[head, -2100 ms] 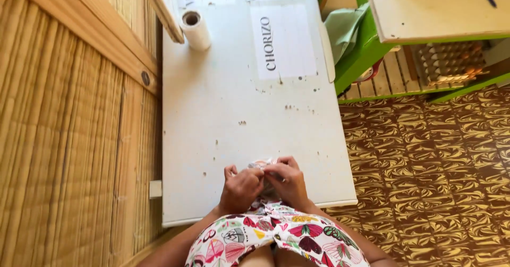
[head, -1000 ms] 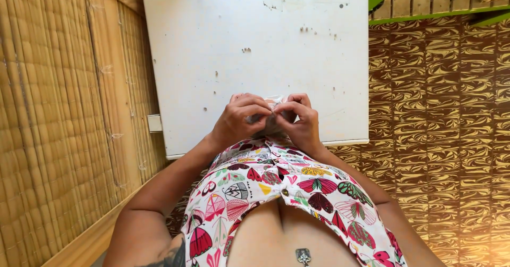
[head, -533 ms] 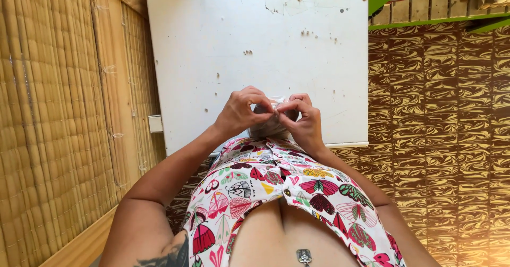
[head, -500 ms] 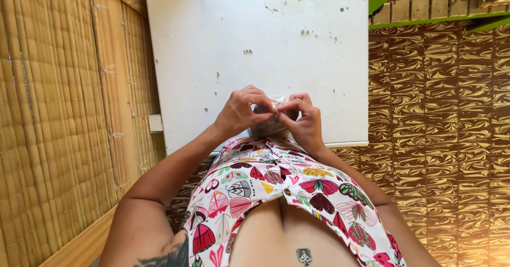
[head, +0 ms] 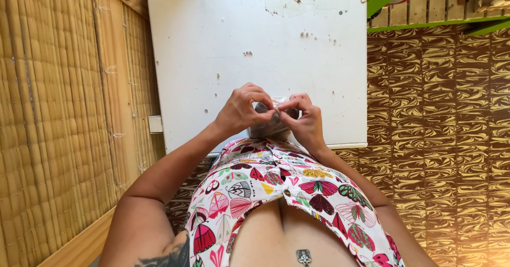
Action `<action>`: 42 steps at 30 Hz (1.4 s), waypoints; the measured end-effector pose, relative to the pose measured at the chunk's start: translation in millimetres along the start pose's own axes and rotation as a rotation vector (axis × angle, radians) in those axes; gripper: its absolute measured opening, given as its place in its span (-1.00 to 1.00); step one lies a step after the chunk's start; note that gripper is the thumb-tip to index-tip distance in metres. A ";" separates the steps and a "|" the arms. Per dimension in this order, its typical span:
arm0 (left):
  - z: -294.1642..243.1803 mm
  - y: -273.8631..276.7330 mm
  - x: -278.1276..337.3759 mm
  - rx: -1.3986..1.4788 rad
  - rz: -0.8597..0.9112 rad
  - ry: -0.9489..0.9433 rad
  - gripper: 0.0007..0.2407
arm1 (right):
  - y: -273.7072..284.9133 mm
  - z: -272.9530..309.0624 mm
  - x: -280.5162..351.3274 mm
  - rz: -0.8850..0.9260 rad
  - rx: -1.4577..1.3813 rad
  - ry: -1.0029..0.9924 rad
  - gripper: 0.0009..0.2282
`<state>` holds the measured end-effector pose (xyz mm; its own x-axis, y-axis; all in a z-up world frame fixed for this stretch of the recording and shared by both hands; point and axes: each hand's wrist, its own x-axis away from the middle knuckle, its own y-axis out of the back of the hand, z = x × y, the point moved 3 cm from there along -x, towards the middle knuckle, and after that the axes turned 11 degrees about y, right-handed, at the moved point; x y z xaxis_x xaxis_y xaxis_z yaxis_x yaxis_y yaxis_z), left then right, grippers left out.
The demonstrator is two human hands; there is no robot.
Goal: The person transfers eggs from a carton into a plastic bag and ties the bag closed.
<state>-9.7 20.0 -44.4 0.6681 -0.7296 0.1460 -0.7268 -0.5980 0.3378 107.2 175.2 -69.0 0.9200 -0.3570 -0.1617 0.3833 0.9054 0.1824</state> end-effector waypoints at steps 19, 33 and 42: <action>16.4 -19.2 5.5 -0.189 -0.201 0.073 -0.92 | -2.8 -0.3 6.5 -0.061 0.164 0.141 -0.89; 8.6 -32.0 13.4 -0.623 -0.431 -0.552 -0.85 | 20.0 24.7 -41.0 0.298 0.123 0.227 -0.89; 5.9 -34.9 32.9 -0.522 -0.436 -0.834 -0.93 | 23.9 31.5 -57.2 0.819 0.045 0.495 -0.89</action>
<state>36.7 14.8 -56.9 0.3908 -0.6019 -0.6964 -0.1628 -0.7899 0.5913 66.3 210.0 -24.9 0.7693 0.5301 -0.3567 -0.3516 0.8173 0.4564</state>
